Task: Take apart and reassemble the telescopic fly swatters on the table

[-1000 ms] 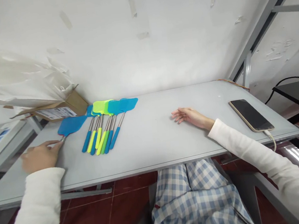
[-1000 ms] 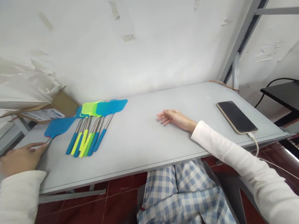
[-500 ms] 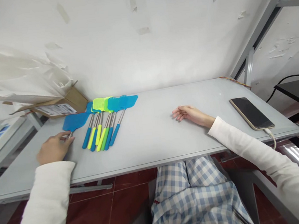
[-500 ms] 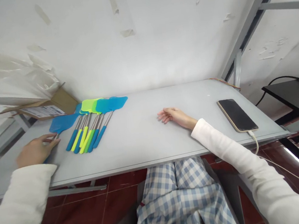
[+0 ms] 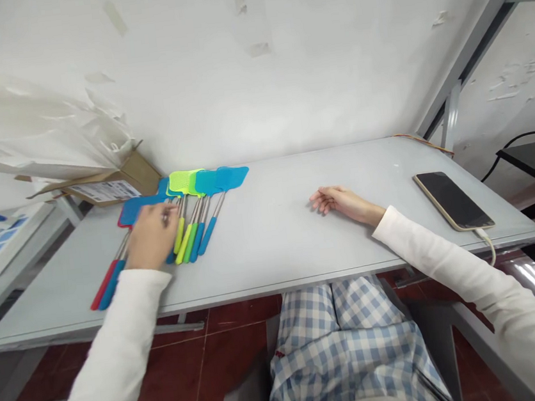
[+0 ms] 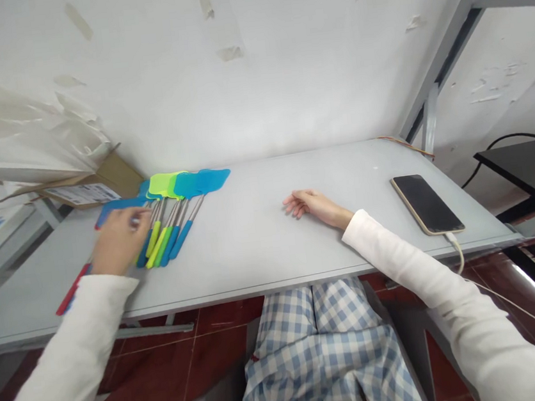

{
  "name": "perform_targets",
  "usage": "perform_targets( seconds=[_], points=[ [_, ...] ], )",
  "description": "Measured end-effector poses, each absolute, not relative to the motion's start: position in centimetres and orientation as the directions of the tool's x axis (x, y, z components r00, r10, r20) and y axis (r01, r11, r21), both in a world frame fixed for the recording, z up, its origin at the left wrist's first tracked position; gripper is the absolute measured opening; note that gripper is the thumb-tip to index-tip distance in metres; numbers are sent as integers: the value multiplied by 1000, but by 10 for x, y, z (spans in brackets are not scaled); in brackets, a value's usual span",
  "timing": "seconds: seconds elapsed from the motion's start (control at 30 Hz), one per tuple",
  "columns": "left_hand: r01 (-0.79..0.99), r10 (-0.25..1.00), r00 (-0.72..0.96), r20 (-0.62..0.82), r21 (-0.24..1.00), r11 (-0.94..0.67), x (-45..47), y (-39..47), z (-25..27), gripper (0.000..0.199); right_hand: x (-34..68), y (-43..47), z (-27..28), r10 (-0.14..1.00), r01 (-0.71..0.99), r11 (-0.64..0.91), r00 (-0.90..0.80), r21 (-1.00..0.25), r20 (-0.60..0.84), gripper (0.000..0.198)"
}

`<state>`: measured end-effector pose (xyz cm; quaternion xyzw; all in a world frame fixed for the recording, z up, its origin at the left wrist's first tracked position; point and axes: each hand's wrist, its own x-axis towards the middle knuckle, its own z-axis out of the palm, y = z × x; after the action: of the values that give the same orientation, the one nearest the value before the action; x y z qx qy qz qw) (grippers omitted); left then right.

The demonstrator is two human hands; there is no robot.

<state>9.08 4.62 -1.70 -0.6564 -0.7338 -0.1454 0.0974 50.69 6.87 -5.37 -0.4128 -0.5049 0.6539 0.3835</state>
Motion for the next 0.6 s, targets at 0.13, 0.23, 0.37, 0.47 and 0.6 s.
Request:
perform_targets(
  seconds=[0.13, 0.23, 0.37, 0.47, 0.6],
  points=[
    [999, 975, 44, 220, -38, -36, 152, 68, -29, 43, 507, 67, -52, 923, -96, -196, -354, -976, -151, 33],
    [990, 965, 104, 240, -122, -77, 166, 83, -42, 40, 505, 67, -52, 925, -95, -197, -347, -976, -153, 35],
    [995, 980, 87, 180, 23, -93, 171, 91, -53, 40, 506, 69, -52, 920, -83, -186, -364, -979, -145, 38],
    [982, 983, 127, 136, 124, -144, 187, 87, -56, 39, 512, 71, -46, 884, 5, -169, -442, -986, -154, 33],
    [885, 910, 323, 261, 257, -388, 227, 78, -54, 31, 518, 73, -31, 812, 171, -87, -559, -982, -169, 27]
  ],
)
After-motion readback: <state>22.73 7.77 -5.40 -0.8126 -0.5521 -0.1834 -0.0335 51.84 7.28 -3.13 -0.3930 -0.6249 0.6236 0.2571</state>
